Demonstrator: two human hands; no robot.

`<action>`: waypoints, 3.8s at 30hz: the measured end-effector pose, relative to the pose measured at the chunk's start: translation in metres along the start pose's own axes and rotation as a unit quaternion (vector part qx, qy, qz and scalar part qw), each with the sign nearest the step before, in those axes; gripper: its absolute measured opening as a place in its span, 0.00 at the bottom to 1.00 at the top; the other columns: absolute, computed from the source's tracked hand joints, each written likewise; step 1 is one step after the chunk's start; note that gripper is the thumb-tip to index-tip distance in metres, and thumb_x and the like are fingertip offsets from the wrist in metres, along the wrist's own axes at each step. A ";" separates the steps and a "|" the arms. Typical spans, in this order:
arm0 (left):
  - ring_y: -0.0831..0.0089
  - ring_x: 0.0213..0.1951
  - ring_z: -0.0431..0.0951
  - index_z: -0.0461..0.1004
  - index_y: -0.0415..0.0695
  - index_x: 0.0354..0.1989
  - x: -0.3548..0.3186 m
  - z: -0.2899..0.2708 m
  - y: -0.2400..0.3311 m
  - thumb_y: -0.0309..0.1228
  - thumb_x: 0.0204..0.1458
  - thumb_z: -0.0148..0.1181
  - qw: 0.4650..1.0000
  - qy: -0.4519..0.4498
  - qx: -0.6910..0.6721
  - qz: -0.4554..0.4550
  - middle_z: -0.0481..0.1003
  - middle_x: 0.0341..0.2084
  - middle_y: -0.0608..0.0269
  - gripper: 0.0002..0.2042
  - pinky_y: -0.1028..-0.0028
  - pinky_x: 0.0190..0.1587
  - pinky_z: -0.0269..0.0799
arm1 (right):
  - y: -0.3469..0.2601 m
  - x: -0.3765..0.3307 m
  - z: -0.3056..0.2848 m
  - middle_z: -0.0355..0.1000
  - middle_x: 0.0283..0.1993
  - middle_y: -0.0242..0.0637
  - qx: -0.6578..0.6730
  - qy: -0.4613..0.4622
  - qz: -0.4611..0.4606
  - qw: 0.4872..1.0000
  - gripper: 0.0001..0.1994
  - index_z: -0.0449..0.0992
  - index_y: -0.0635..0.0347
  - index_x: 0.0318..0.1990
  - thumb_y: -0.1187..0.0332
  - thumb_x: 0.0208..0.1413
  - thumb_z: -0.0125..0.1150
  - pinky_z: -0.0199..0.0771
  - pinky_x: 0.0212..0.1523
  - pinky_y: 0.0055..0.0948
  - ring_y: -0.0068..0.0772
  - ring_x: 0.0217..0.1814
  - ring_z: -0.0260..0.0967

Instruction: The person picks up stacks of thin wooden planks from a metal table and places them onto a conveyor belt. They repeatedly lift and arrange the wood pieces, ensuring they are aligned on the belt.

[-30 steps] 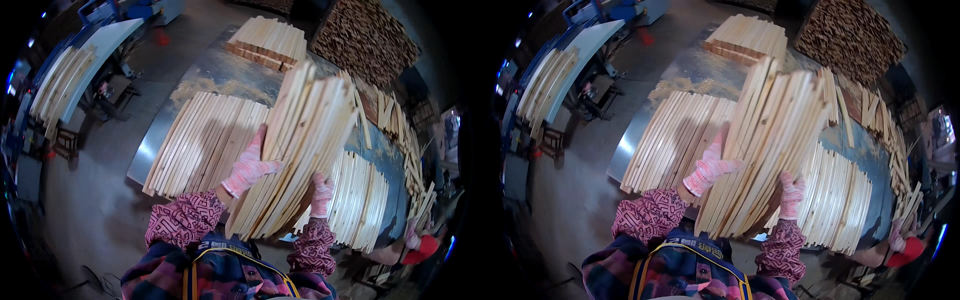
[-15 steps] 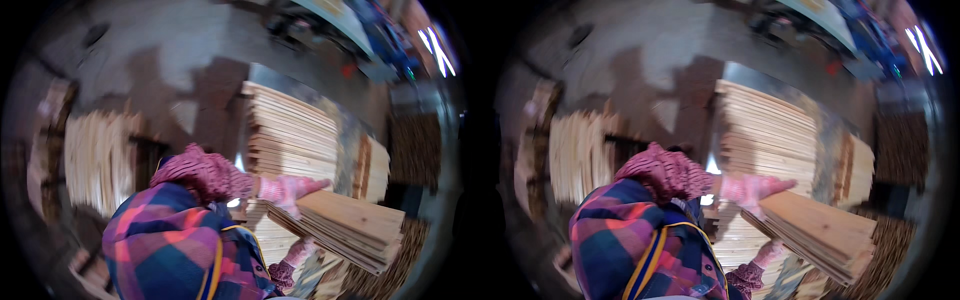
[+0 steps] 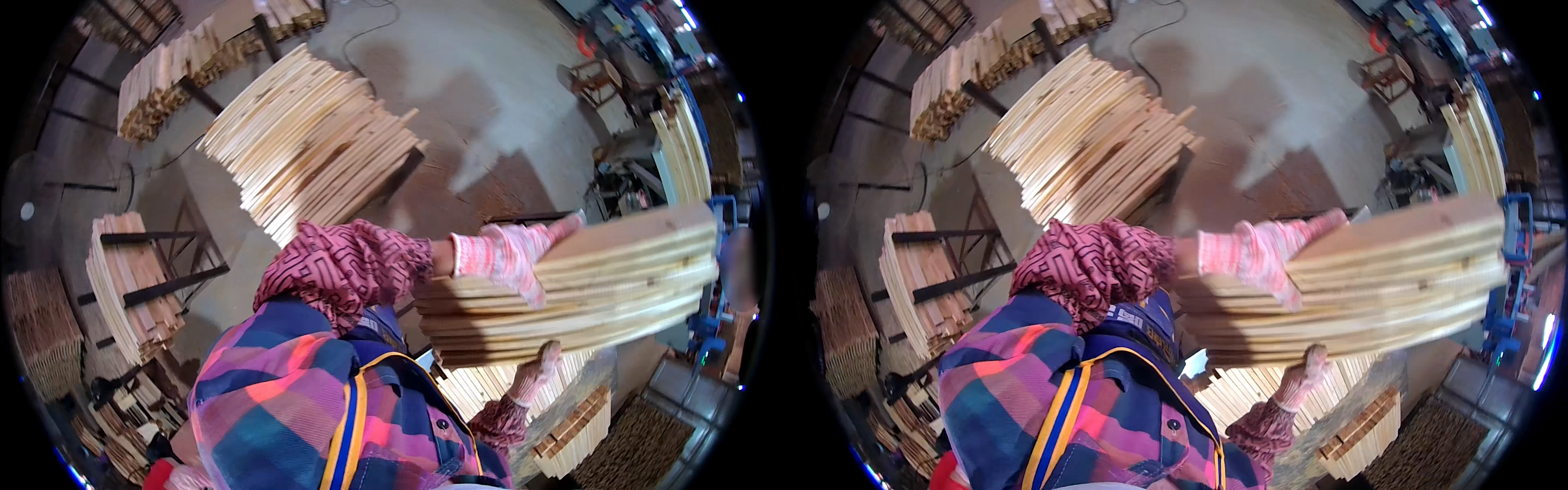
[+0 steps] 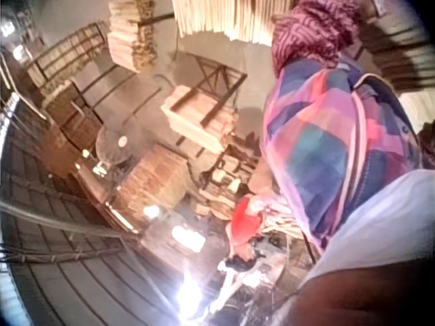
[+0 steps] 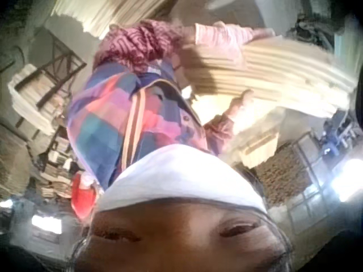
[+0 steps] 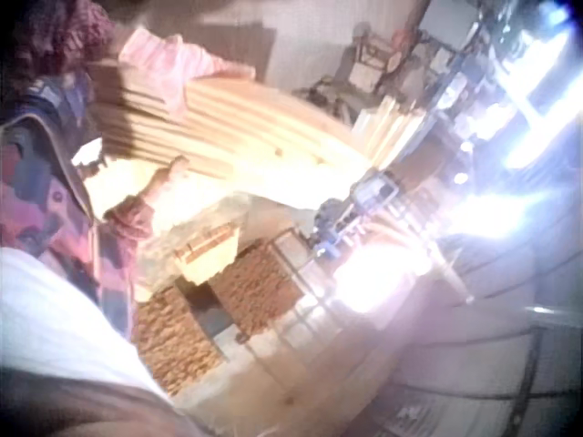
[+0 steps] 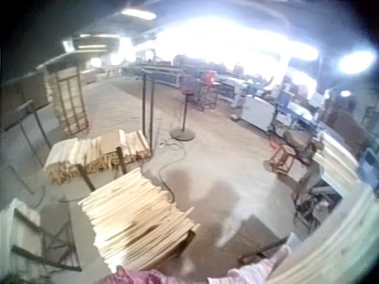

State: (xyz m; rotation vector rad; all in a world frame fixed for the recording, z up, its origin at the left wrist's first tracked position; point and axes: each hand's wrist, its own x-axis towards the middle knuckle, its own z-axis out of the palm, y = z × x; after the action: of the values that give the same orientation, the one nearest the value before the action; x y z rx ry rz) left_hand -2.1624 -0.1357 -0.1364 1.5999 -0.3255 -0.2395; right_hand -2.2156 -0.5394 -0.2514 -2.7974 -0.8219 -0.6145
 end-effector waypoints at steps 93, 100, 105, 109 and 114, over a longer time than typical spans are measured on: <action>0.52 0.66 0.64 0.60 0.50 0.69 0.081 0.061 -0.172 0.52 0.52 0.61 0.811 -0.450 0.371 0.050 0.66 0.63 0.47 0.37 0.62 0.65 0.62 | -0.185 -0.018 0.083 0.80 0.33 0.36 0.503 0.012 0.742 0.443 0.24 0.80 0.62 0.44 0.47 0.61 0.57 0.75 0.32 0.27 0.29 0.30 0.76; 0.52 0.63 0.69 0.62 0.49 0.69 0.220 -0.040 -0.213 0.52 0.53 0.64 0.833 -0.308 0.428 -0.168 0.69 0.61 0.48 0.38 0.61 0.64 0.65 | -0.088 0.073 0.121 0.70 0.26 0.34 0.574 0.143 0.745 0.310 0.12 0.73 0.61 0.40 0.61 0.62 0.63 0.62 0.18 0.22 0.21 0.21 0.62; 0.53 0.61 0.70 0.65 0.47 0.67 0.309 -0.017 -0.222 0.48 0.55 0.64 0.859 -0.314 0.388 -0.110 0.71 0.60 0.50 0.34 0.61 0.62 0.67 | -0.056 0.026 0.143 0.76 0.30 0.39 0.533 0.165 0.805 0.204 0.21 0.77 0.70 0.42 0.55 0.58 0.65 0.70 0.21 0.26 0.27 0.22 0.70; 0.56 0.62 0.70 0.64 0.43 0.68 0.385 0.038 -0.250 0.49 0.59 0.60 0.899 -0.251 0.340 -0.119 0.69 0.62 0.48 0.33 0.65 0.63 0.63 | -0.062 -0.008 0.174 0.71 0.26 0.36 0.463 0.210 0.832 0.221 0.19 0.76 0.67 0.40 0.56 0.57 0.66 0.66 0.21 0.28 0.27 0.22 0.67; 0.56 0.61 0.70 0.59 0.36 0.68 0.468 0.094 -0.270 0.48 0.58 0.62 0.888 -0.217 0.319 -0.251 0.68 0.62 0.43 0.36 0.66 0.63 0.64 | -0.060 0.030 0.222 0.64 0.21 0.28 0.380 0.349 0.839 0.171 0.17 0.71 0.59 0.39 0.56 0.58 0.68 0.56 0.17 0.28 0.23 0.17 0.58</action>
State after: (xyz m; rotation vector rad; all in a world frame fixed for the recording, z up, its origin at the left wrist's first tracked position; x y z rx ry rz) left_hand -1.7409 -0.3781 -0.3902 2.2685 -0.3463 -0.9821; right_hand -2.1498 -0.4159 -0.4368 -0.6577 1.5719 -0.4308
